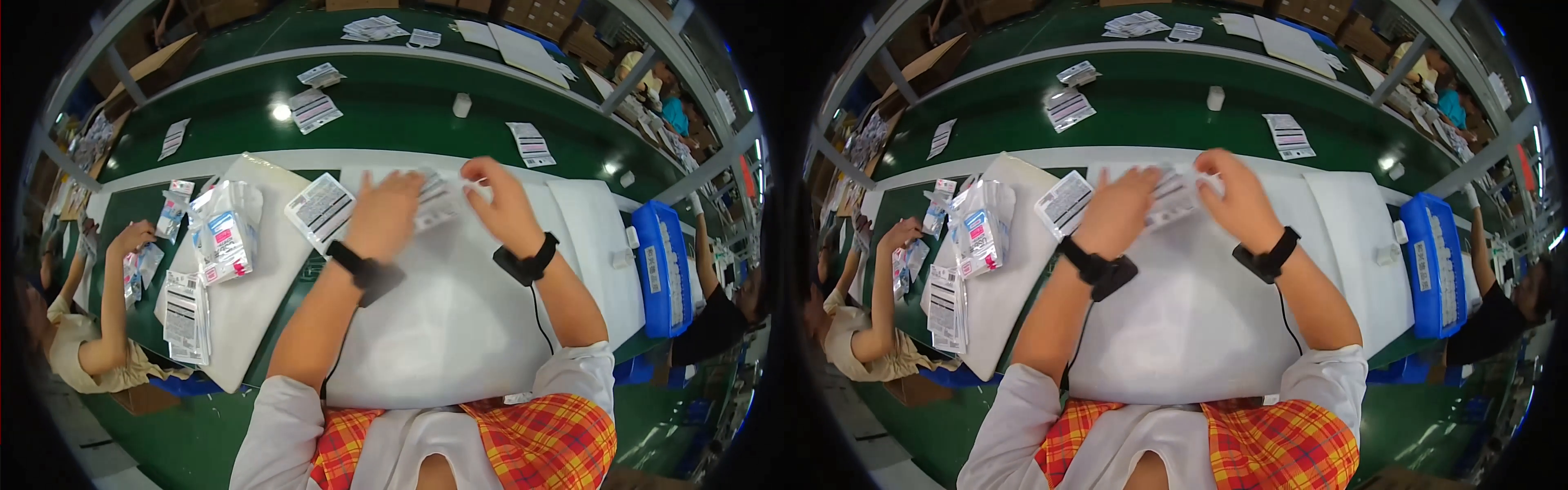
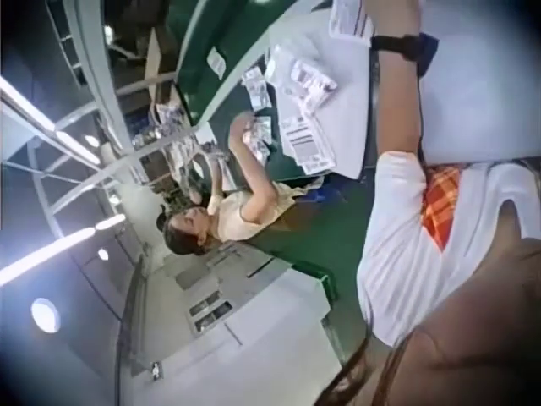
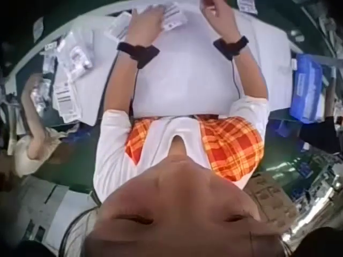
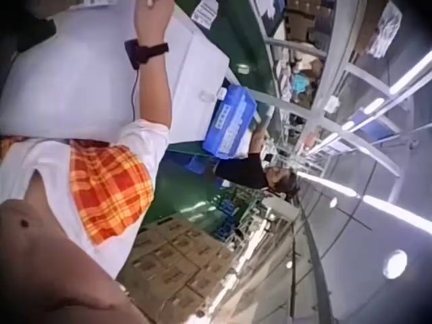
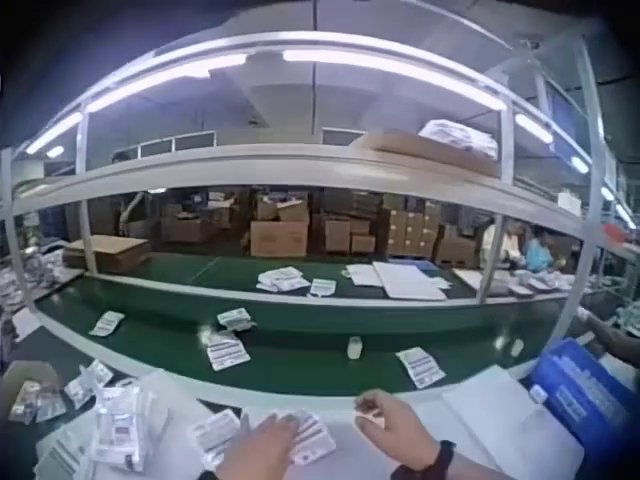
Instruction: The person packages chargers by hand, picking up a charger and a plastic bag, sliding the charger into the bag, and folding the bag closed. The person then sets the sealed bag aside and repeats the process.
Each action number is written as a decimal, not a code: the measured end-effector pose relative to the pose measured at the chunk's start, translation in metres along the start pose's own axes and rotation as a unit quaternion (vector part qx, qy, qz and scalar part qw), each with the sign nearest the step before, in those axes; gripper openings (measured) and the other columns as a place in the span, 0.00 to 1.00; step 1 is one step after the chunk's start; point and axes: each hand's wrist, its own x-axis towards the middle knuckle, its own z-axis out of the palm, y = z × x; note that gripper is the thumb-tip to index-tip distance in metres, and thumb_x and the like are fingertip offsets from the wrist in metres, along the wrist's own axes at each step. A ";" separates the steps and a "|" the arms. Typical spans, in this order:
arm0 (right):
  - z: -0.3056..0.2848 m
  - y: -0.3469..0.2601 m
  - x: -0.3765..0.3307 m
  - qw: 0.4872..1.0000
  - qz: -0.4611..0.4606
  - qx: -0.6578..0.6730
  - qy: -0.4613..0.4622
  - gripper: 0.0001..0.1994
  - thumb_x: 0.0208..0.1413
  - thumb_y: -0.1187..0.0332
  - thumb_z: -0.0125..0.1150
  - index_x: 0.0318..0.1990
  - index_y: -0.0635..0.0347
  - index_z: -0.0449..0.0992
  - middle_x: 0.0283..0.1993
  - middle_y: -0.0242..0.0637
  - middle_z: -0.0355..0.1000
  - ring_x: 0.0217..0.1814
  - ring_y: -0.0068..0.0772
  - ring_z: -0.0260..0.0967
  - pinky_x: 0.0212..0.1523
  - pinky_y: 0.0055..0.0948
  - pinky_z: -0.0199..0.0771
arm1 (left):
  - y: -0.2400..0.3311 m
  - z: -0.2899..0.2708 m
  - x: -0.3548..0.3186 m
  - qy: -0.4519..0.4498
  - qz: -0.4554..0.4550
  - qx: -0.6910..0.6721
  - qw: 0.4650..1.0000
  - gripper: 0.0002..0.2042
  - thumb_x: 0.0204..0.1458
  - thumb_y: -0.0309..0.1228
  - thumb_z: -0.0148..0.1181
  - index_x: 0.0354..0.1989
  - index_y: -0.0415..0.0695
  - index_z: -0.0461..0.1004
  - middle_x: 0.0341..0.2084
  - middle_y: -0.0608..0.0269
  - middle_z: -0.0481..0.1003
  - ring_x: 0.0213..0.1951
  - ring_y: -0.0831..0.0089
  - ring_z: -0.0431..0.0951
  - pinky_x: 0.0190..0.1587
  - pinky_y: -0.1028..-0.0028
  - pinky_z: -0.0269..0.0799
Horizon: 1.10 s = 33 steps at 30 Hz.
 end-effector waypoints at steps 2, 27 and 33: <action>0.000 -0.019 -0.007 0.996 0.027 -0.045 -0.069 0.15 0.46 0.78 0.54 0.45 0.63 0.70 0.39 0.39 0.70 0.42 0.39 0.68 0.46 0.29 0.69 | 0.020 0.032 0.010 -0.043 0.016 -0.014 0.999 0.20 0.54 0.29 0.50 0.56 0.44 0.66 0.55 0.56 0.70 0.57 0.59 0.69 0.62 0.47 0.54; -0.060 0.020 0.026 0.860 0.184 0.030 -0.475 0.17 0.54 0.64 0.59 0.51 0.58 0.73 0.49 0.40 0.72 0.52 0.30 0.68 0.54 0.29 0.67 | 0.051 0.044 0.021 -0.148 -0.053 -0.021 0.987 0.26 0.44 0.37 0.60 0.55 0.44 0.68 0.58 0.54 0.63 0.64 0.53 0.56 0.65 0.42 0.43; 0.026 0.175 0.175 0.961 0.261 -0.048 0.084 0.37 0.43 0.63 0.71 0.61 0.62 0.62 0.53 0.47 0.69 0.55 0.39 0.68 0.56 0.30 0.66 | 0.042 0.047 0.027 -0.110 -0.013 -0.115 0.987 0.21 0.41 0.32 0.60 0.48 0.44 0.73 0.52 0.54 0.66 0.58 0.52 0.61 0.63 0.41 0.46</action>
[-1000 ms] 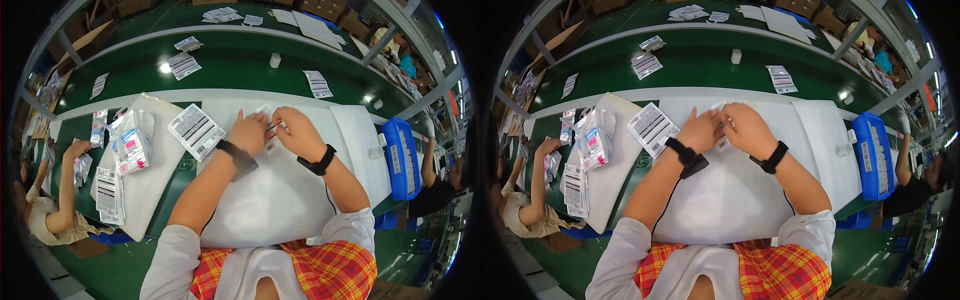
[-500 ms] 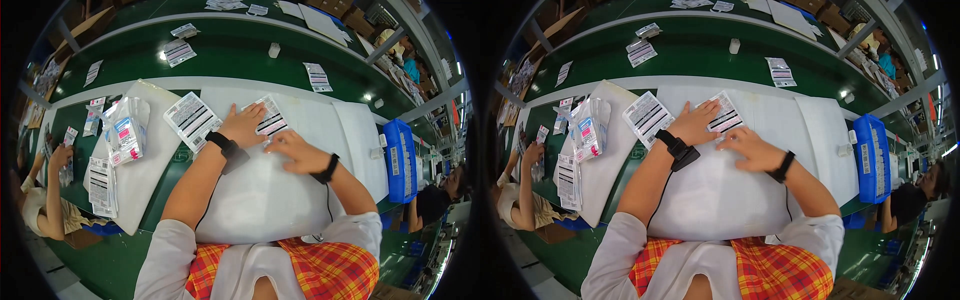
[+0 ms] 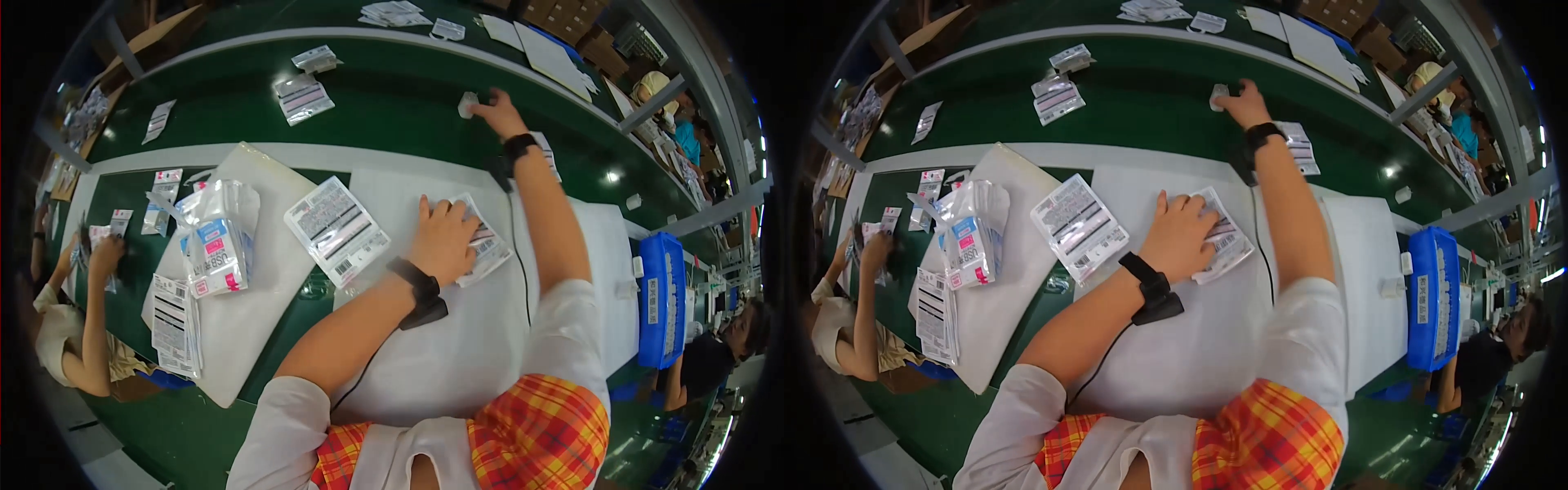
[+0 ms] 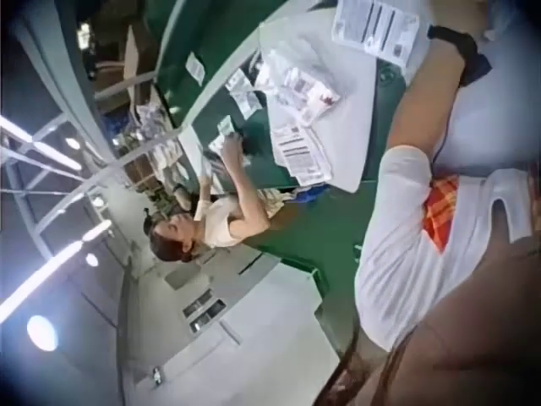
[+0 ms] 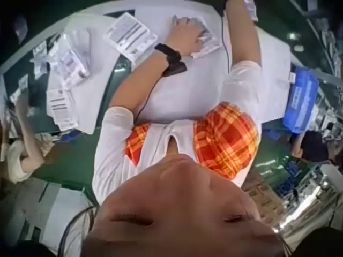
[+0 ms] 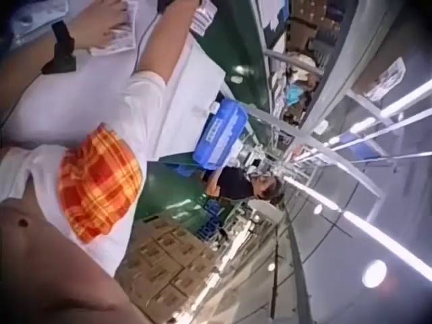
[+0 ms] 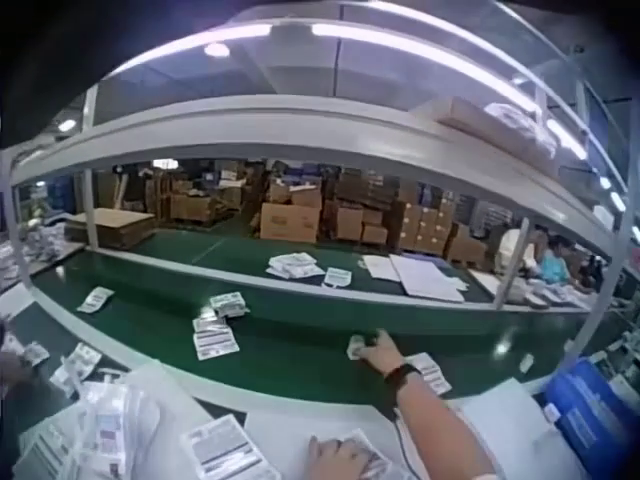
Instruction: The person packages chargers by hand, picking up a charger and a plastic bag, sliding the charger into the bag, and folding the bag closed. The person then sets the sealed bag aside and repeats the process.
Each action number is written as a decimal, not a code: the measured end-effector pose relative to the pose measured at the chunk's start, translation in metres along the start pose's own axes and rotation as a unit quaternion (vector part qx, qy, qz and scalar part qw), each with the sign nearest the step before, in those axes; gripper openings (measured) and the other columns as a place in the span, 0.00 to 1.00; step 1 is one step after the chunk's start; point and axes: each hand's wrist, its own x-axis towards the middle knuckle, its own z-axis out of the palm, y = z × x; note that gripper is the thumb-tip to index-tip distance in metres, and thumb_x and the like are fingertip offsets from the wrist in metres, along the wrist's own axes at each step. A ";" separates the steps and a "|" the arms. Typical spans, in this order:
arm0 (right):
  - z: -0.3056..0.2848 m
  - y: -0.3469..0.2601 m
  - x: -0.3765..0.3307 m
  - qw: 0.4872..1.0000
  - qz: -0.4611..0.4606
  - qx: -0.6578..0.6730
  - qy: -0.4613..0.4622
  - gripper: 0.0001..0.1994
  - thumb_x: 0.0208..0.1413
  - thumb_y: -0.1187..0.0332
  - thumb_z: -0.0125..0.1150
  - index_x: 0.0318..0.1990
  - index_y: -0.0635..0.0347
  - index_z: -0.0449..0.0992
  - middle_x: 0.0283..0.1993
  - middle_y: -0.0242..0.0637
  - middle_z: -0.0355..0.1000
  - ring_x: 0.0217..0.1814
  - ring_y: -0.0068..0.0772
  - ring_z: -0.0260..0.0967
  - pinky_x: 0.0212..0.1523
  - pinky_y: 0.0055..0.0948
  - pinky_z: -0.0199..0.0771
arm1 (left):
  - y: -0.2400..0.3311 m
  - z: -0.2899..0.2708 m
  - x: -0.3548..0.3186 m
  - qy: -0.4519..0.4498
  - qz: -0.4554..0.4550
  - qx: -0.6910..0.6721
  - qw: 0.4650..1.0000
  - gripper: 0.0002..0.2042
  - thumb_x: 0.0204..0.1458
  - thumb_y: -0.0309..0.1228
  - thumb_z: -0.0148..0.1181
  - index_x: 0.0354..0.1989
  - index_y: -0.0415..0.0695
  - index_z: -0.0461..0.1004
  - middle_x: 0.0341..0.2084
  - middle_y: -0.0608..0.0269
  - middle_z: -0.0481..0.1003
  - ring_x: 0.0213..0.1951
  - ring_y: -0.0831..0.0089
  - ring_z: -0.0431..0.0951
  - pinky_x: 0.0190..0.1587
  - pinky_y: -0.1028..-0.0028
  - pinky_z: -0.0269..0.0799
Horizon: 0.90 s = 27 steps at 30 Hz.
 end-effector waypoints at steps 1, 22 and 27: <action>0.033 0.010 0.007 0.997 0.041 0.061 0.003 0.41 0.41 0.62 0.72 0.63 0.62 0.58 0.54 0.48 0.68 0.56 0.42 0.67 0.57 0.33 0.65 | -0.004 -0.001 -0.003 -0.004 -0.001 -0.015 1.000 0.22 0.41 0.31 0.59 0.49 0.43 0.73 0.52 0.54 0.66 0.57 0.52 0.62 0.63 0.41 0.47; -0.083 -0.014 -0.295 0.945 -0.240 -0.166 -0.149 0.28 0.42 0.72 0.69 0.52 0.61 0.63 0.49 0.45 0.68 0.50 0.39 0.69 0.52 0.32 0.68 | -0.011 0.027 0.002 -0.006 0.024 -0.122 0.992 0.23 0.55 0.30 0.45 0.61 0.39 0.62 0.63 0.48 0.58 0.67 0.57 0.54 0.66 0.54 0.48; -0.066 -0.010 -0.280 0.989 -0.057 -0.018 -0.132 0.28 0.39 0.71 0.70 0.51 0.57 0.64 0.46 0.44 0.69 0.48 0.40 0.69 0.48 0.32 0.69 | 0.002 0.020 -0.008 0.007 0.030 -0.063 0.998 0.23 0.56 0.33 0.46 0.61 0.39 0.62 0.64 0.48 0.58 0.66 0.56 0.55 0.67 0.53 0.47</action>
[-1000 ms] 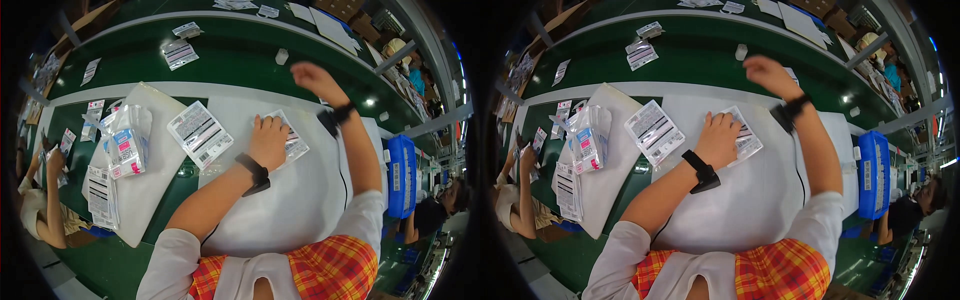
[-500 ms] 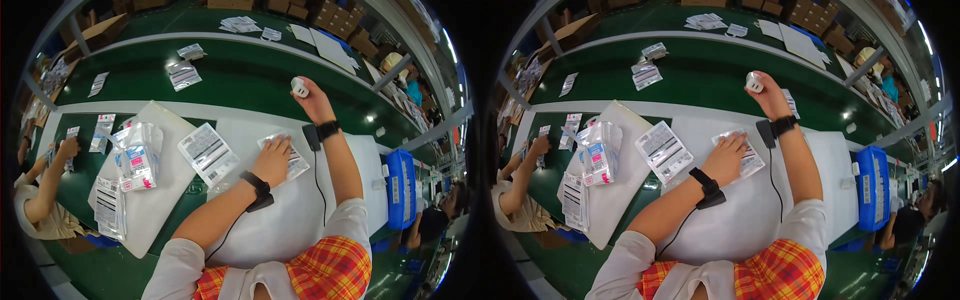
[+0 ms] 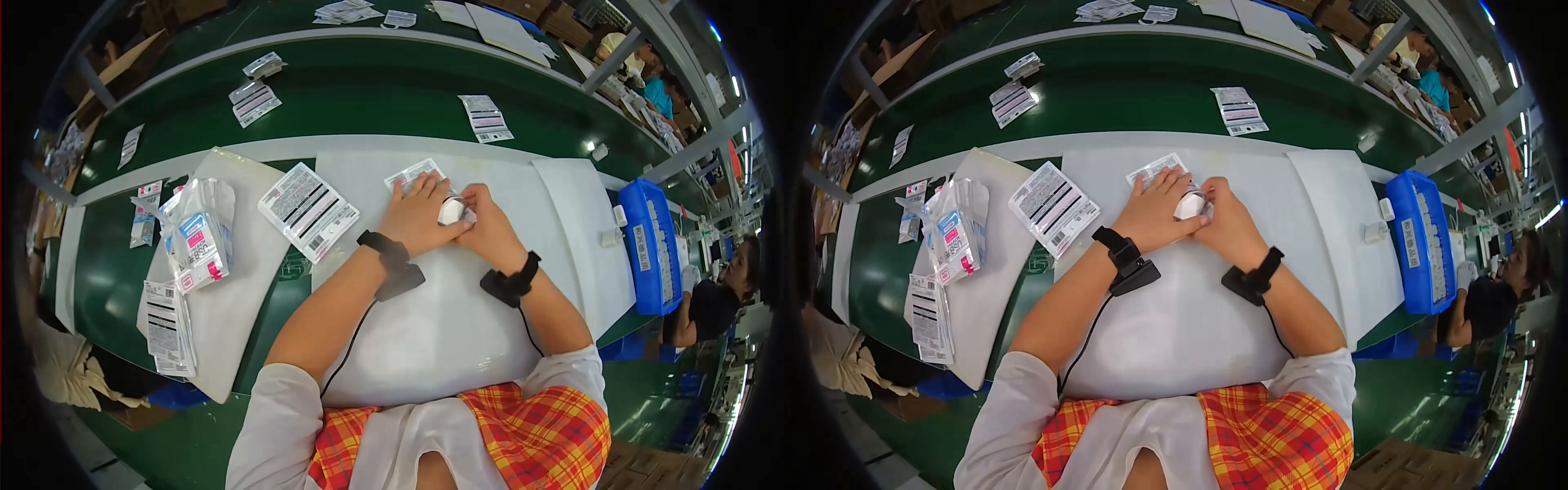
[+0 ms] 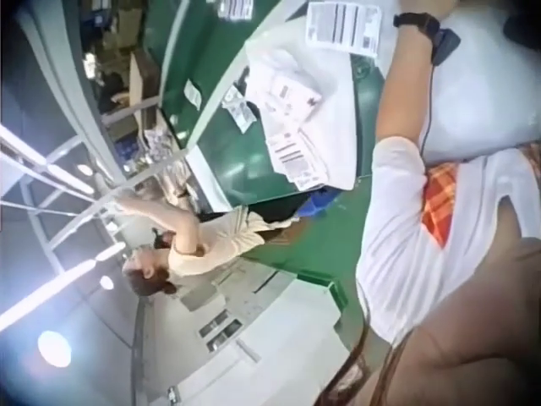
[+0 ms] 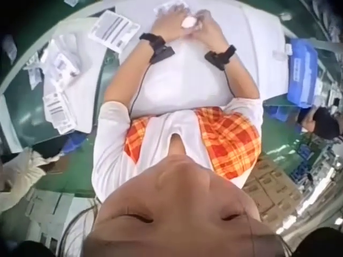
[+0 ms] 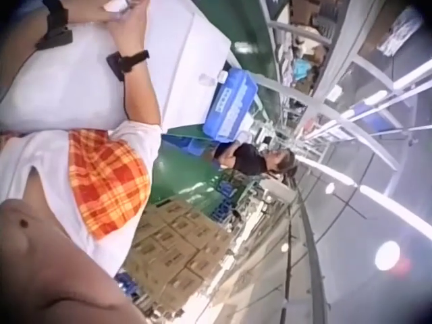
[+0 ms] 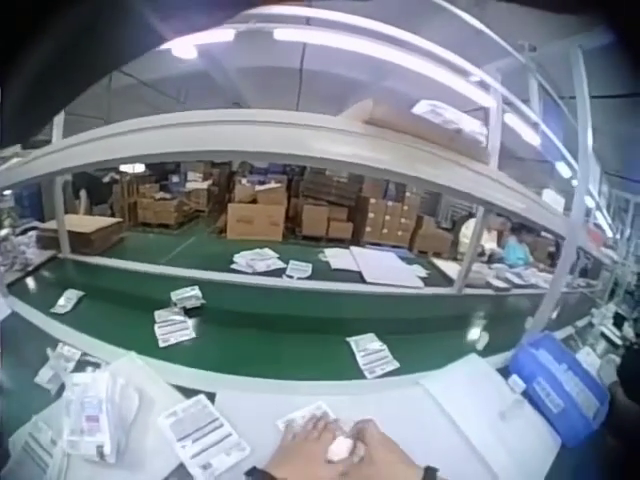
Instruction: The person packages chargers by hand, picking up a charger and a plastic bag, sliding the charger into the bag, and folding the bag closed. The person then sets the sealed bag aside and repeats the process.
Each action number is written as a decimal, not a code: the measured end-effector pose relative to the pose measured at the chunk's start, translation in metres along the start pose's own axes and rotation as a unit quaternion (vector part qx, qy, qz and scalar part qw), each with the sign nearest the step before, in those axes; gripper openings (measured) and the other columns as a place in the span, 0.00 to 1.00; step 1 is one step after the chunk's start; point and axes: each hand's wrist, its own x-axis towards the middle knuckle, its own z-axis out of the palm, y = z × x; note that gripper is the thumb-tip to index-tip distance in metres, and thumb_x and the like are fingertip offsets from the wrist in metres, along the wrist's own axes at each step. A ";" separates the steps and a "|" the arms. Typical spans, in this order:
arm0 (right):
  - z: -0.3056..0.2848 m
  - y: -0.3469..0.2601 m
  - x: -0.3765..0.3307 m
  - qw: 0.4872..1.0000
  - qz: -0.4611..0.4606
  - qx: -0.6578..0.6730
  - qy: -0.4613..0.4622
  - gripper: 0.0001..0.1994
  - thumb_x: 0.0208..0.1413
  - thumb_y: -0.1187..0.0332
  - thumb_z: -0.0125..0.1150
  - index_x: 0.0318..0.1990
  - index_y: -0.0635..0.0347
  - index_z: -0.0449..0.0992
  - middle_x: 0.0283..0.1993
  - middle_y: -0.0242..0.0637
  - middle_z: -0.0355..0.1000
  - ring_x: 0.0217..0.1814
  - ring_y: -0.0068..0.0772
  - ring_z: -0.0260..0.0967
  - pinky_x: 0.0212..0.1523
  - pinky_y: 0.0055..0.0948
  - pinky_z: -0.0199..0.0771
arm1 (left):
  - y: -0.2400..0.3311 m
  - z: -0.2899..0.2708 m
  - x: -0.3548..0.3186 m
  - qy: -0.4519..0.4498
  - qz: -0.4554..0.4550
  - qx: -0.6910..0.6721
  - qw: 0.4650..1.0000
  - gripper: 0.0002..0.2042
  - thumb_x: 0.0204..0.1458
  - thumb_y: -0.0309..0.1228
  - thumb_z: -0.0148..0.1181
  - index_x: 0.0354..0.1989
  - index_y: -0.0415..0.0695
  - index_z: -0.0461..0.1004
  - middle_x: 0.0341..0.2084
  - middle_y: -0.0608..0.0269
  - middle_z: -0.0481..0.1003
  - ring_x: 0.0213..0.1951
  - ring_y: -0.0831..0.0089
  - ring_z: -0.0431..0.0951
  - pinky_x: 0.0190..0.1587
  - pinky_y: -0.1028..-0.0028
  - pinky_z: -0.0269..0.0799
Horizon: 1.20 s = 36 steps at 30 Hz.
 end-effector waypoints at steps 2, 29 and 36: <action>-0.001 -0.004 0.005 1.000 0.009 -0.001 -0.022 0.24 0.41 0.73 0.69 0.48 0.58 0.66 0.44 0.44 0.69 0.46 0.38 0.69 0.46 0.30 0.69 | 0.007 0.001 -0.004 0.007 -0.029 0.032 0.999 0.25 0.56 0.37 0.49 0.61 0.39 0.62 0.64 0.47 0.57 0.66 0.56 0.55 0.67 0.51 0.44; -0.013 0.008 -0.005 0.926 0.173 0.335 0.012 0.13 0.62 0.63 0.52 0.38 0.65 0.76 0.31 0.29 0.69 0.31 0.16 0.61 0.30 0.19 0.60 | 0.006 -0.013 0.006 0.085 -0.154 -0.525 0.833 0.13 0.59 0.35 0.54 0.41 0.36 0.76 0.31 0.62 0.77 0.31 0.77 0.73 0.35 0.75 0.69; -0.030 0.053 0.016 0.969 -0.058 0.228 0.071 0.10 0.58 0.68 0.57 0.41 0.64 0.78 0.32 0.30 0.76 0.37 0.26 0.70 0.36 0.24 0.69 | -0.028 0.004 0.015 0.120 0.014 -0.323 0.939 0.09 0.58 0.31 0.54 0.44 0.45 0.76 0.35 0.67 0.77 0.37 0.75 0.68 0.43 0.76 0.61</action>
